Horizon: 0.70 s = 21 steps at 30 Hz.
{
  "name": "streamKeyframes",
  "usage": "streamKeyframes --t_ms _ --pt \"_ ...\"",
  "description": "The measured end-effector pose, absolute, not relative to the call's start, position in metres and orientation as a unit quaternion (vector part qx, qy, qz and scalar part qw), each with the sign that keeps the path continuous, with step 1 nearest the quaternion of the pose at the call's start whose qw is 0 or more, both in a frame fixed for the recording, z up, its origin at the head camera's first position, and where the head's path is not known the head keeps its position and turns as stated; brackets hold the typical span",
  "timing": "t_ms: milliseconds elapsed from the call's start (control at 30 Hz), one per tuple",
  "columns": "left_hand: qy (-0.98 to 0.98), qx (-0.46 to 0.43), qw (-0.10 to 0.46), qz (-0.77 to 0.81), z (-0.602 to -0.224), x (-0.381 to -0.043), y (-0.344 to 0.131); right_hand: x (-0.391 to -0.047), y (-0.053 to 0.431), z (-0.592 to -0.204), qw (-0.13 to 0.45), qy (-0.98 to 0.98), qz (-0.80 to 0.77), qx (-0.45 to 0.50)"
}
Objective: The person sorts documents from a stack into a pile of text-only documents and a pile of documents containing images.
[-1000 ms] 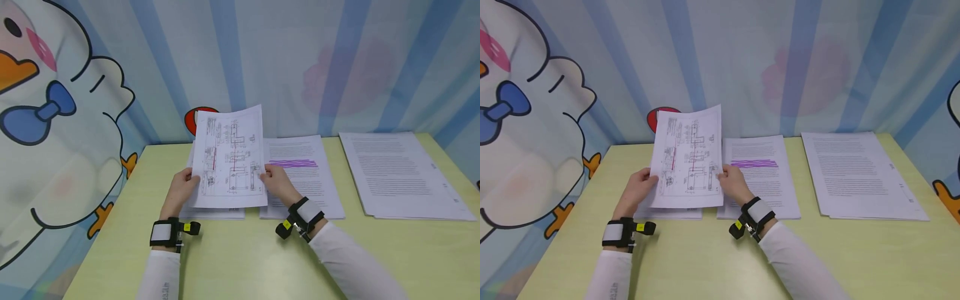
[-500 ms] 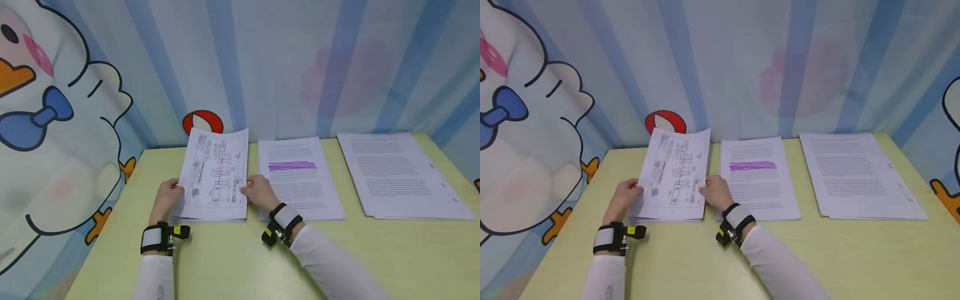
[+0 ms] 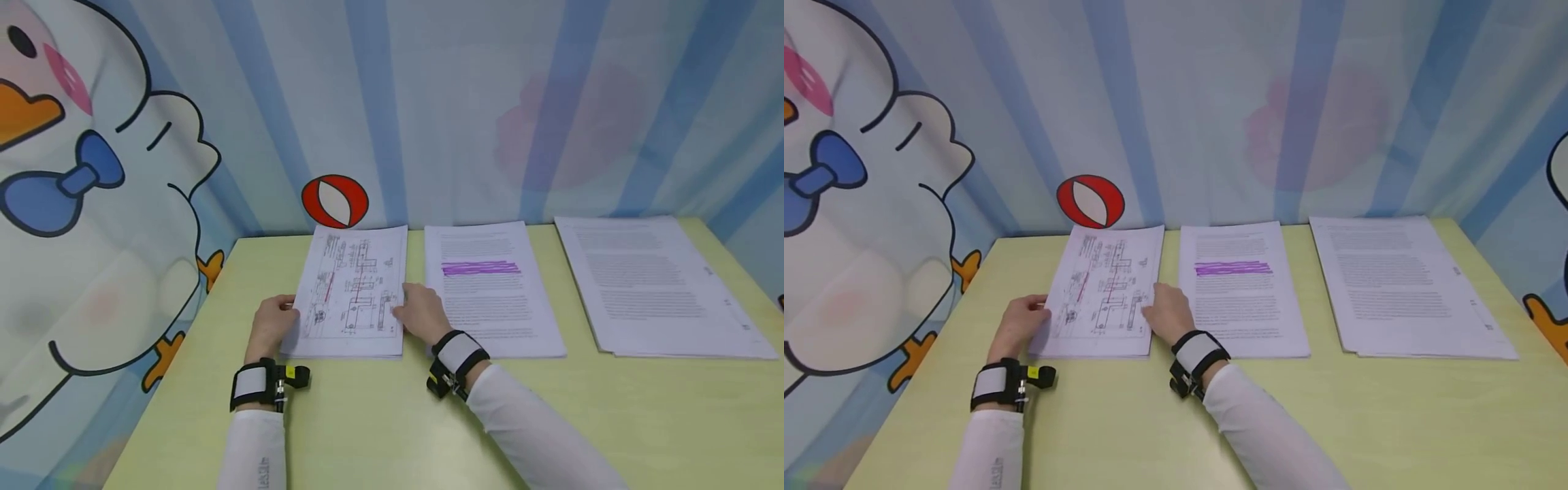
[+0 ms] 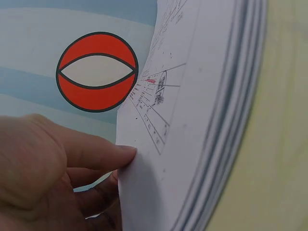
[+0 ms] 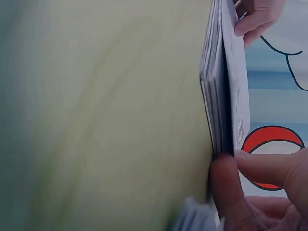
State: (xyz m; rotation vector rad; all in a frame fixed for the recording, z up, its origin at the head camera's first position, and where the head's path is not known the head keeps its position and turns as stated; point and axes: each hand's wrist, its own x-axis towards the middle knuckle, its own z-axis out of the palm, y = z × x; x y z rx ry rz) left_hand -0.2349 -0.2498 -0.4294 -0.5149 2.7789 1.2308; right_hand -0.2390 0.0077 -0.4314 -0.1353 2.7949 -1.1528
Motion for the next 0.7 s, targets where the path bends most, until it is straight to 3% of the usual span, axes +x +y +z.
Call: streamKeyframes --t_ms 400,700 --pt "0.905 -0.185 0.011 0.382 -0.429 -0.236 -0.247 -0.24 0.013 -0.429 0.026 0.933 -0.348 -0.09" --pt "0.876 -0.182 -0.099 0.435 -0.419 -0.237 -0.237 -0.234 0.03 -0.417 0.004 0.933 -0.336 -0.129"
